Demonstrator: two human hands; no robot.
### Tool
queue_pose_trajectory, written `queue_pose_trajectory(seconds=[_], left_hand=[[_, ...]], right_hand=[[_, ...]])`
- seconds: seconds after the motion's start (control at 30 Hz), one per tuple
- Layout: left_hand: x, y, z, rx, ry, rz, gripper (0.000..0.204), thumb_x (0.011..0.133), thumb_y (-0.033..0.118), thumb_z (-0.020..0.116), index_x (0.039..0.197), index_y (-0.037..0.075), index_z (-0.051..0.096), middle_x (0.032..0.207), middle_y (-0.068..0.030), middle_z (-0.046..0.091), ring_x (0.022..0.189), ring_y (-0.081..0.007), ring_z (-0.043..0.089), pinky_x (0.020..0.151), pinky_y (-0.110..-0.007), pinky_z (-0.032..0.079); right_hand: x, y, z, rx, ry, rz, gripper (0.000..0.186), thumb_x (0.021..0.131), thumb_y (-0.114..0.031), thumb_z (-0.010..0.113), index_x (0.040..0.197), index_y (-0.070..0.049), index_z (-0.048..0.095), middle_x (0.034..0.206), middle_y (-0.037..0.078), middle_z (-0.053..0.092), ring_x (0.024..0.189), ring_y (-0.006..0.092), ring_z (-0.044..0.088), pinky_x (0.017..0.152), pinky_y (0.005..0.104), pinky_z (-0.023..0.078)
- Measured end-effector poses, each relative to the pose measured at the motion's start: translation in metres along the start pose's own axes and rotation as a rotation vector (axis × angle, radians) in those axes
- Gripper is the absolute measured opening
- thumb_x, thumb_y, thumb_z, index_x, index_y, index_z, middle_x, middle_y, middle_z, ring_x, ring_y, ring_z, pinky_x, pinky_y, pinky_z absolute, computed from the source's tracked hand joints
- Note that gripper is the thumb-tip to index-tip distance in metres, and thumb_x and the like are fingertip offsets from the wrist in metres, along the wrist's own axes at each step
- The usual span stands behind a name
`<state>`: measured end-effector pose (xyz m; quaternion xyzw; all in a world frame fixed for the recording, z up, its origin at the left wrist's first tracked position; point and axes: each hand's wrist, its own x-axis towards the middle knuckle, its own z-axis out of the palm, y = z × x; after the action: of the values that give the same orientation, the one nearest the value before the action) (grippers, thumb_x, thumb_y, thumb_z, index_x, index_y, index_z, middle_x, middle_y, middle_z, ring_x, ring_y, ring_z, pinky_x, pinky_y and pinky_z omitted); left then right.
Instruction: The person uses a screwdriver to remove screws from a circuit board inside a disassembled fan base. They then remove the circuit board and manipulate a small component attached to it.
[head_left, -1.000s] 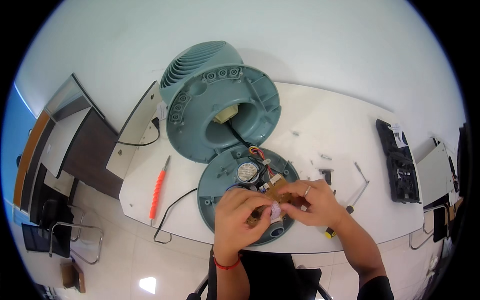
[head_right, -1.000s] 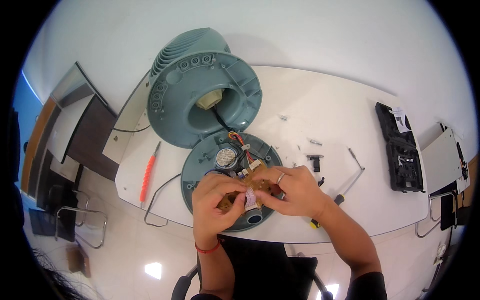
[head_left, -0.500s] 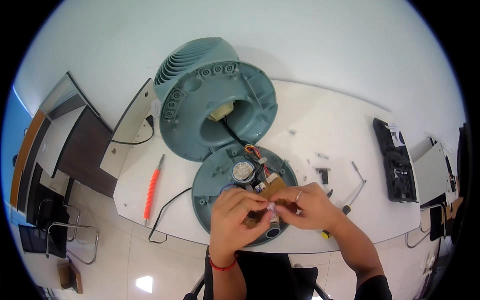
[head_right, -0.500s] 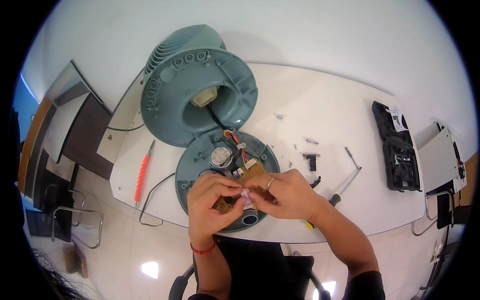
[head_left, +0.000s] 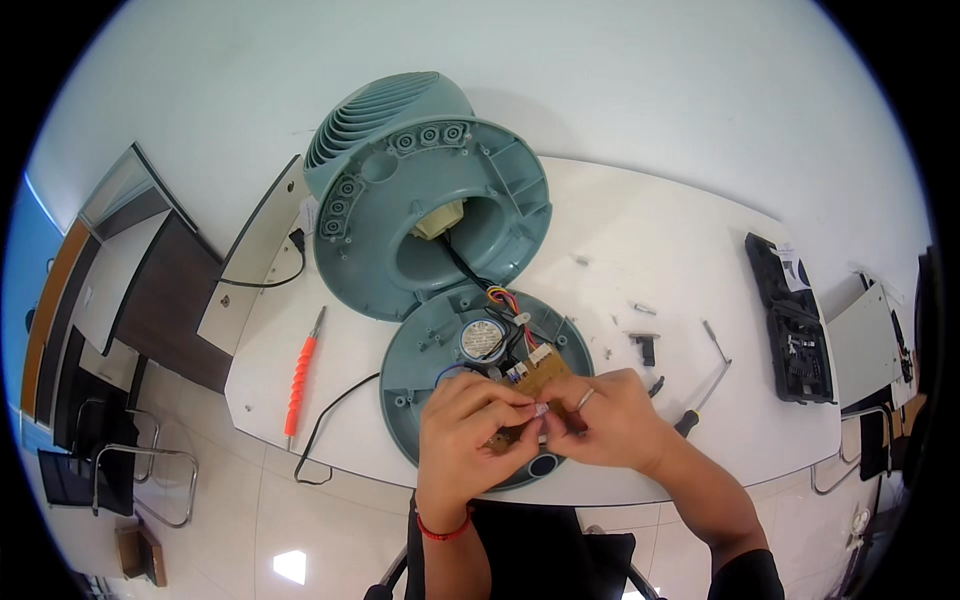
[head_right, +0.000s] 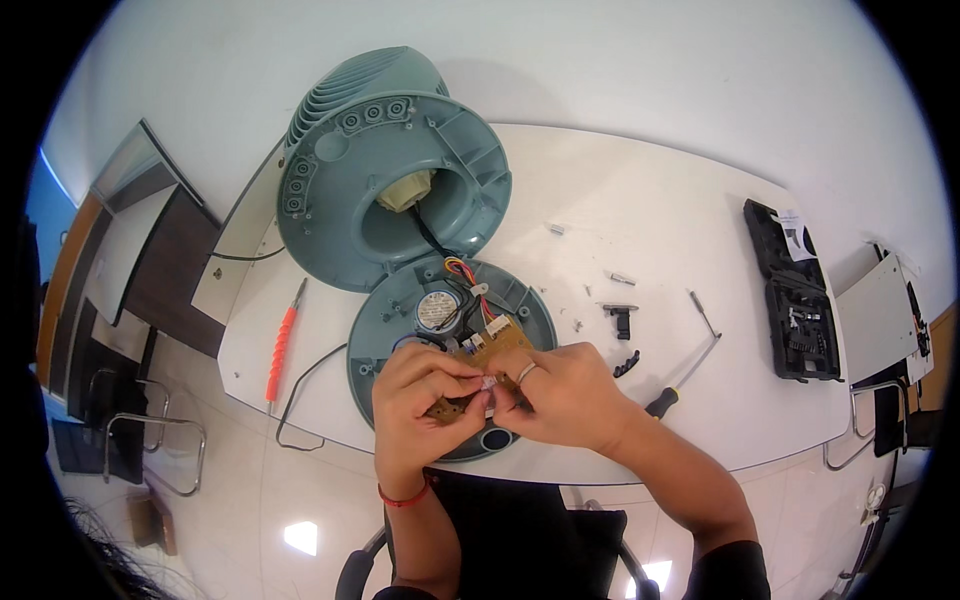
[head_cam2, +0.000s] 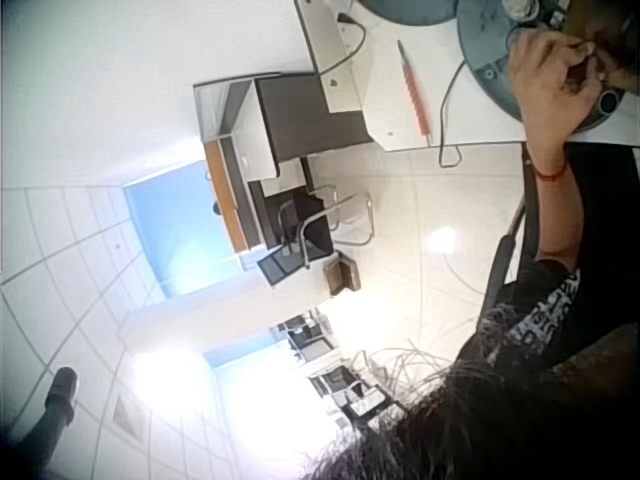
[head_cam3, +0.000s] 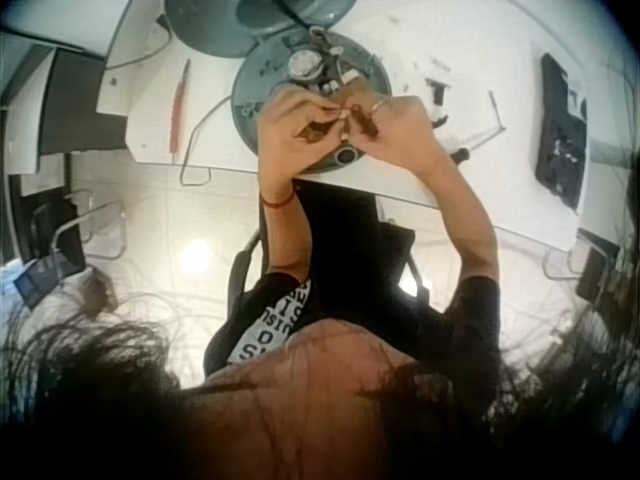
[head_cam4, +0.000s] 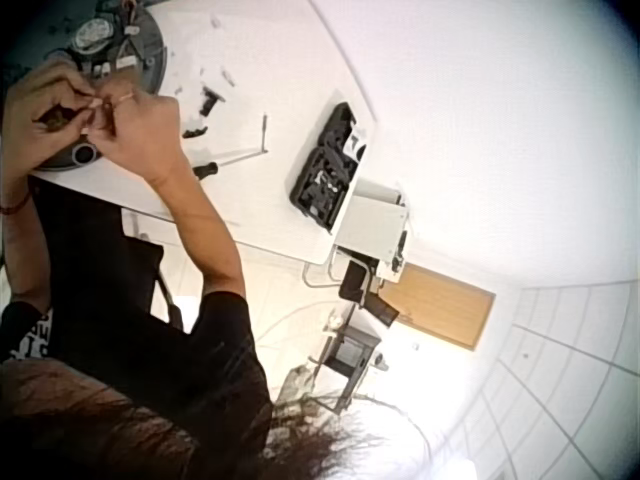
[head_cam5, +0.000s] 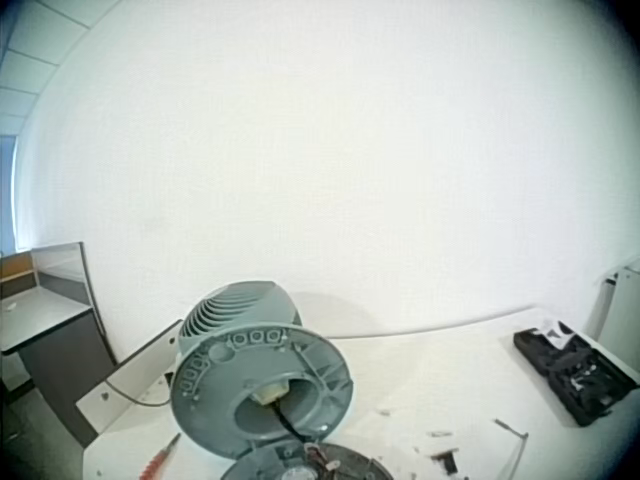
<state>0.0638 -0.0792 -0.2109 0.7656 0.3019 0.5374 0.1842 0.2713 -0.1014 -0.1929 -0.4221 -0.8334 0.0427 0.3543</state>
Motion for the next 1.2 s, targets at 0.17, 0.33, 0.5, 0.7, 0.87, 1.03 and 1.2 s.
queue_pose_trajectory(seconds=[0.17,0.33,0.5,0.7,0.87,1.03,1.2], left_hand=[[-0.001,0.001,0.001,0.007,0.008,0.011,0.021,0.065,0.006,0.088,0.077,0.011,0.072,0.089,0.0012,0.073,0.08,-0.0223,0.066,0.073,-0.036,0.049],[-0.001,0.002,0.001,0.015,0.009,0.011,0.021,0.065,0.005,0.088,0.076,0.011,0.072,0.088,0.0017,0.073,0.078,-0.0214,0.065,0.07,-0.036,0.048],[0.0,0.003,0.002,0.002,0.012,-0.01,0.02,0.065,0.005,0.088,0.075,0.011,0.071,0.086,0.0017,0.072,0.076,-0.0215,0.064,0.069,-0.036,0.048],[0.001,0.003,0.001,0.006,0.003,-0.012,0.021,0.065,0.004,0.088,0.074,0.011,0.07,0.085,0.0011,0.071,0.076,-0.0219,0.064,0.069,-0.036,0.048],[0.0,0.002,0.002,-0.003,0.013,-0.032,0.021,0.066,0.002,0.087,0.077,0.009,0.072,0.087,-0.0018,0.073,0.078,-0.0231,0.065,0.07,-0.035,0.05],[0.0,0.003,-0.001,-0.026,0.0,-0.054,0.02,0.065,-0.001,0.086,0.081,0.006,0.074,0.09,-0.0059,0.076,0.082,-0.0242,0.066,0.074,-0.033,0.051],[0.0,0.002,-0.001,-0.035,0.005,-0.05,0.02,0.066,-0.001,0.085,0.081,0.006,0.074,0.09,-0.0057,0.076,0.083,-0.0243,0.066,0.075,-0.034,0.051]], right_hand=[[-0.001,-0.002,0.005,-0.048,0.062,-0.044,0.029,0.075,-0.007,0.078,0.101,-0.013,0.065,0.06,-0.003,0.058,0.048,0.017,0.062,0.048,0.0313,0.05],[0.0,-0.006,0.005,-0.062,0.086,-0.046,0.029,0.075,-0.006,0.077,0.101,-0.012,0.065,0.059,-0.003,0.057,0.047,0.018,0.06,0.047,0.0319,0.049],[0.0,-0.007,0.007,-0.049,0.119,-0.048,0.028,0.075,-0.006,0.076,0.1,-0.011,0.065,0.057,-0.002,0.055,0.046,0.0193,0.06,0.046,0.0325,0.049],[0.0,-0.008,0.006,-0.064,0.108,-0.043,0.028,0.074,-0.005,0.077,0.1,-0.01,0.066,0.057,-0.002,0.056,0.047,0.0195,0.06,0.046,0.0325,0.049],[0.001,-0.006,0.001,-0.005,0.074,0.006,0.025,0.078,-0.004,0.077,0.102,-0.01,0.07,0.06,0.0,0.061,0.047,0.0175,0.062,0.047,0.03,0.049],[0.0,-0.007,-0.007,0.192,0.005,0.2,0.017,0.08,-0.007,0.081,0.096,-0.01,0.075,0.065,0.004,0.067,0.052,0.0169,0.067,0.051,0.0292,0.053],[0.002,-0.01,-0.012,0.312,-0.046,0.322,0.012,0.08,-0.007,0.081,0.091,-0.009,0.076,0.066,0.005,0.067,0.053,0.016,0.067,0.052,0.0281,0.054]])
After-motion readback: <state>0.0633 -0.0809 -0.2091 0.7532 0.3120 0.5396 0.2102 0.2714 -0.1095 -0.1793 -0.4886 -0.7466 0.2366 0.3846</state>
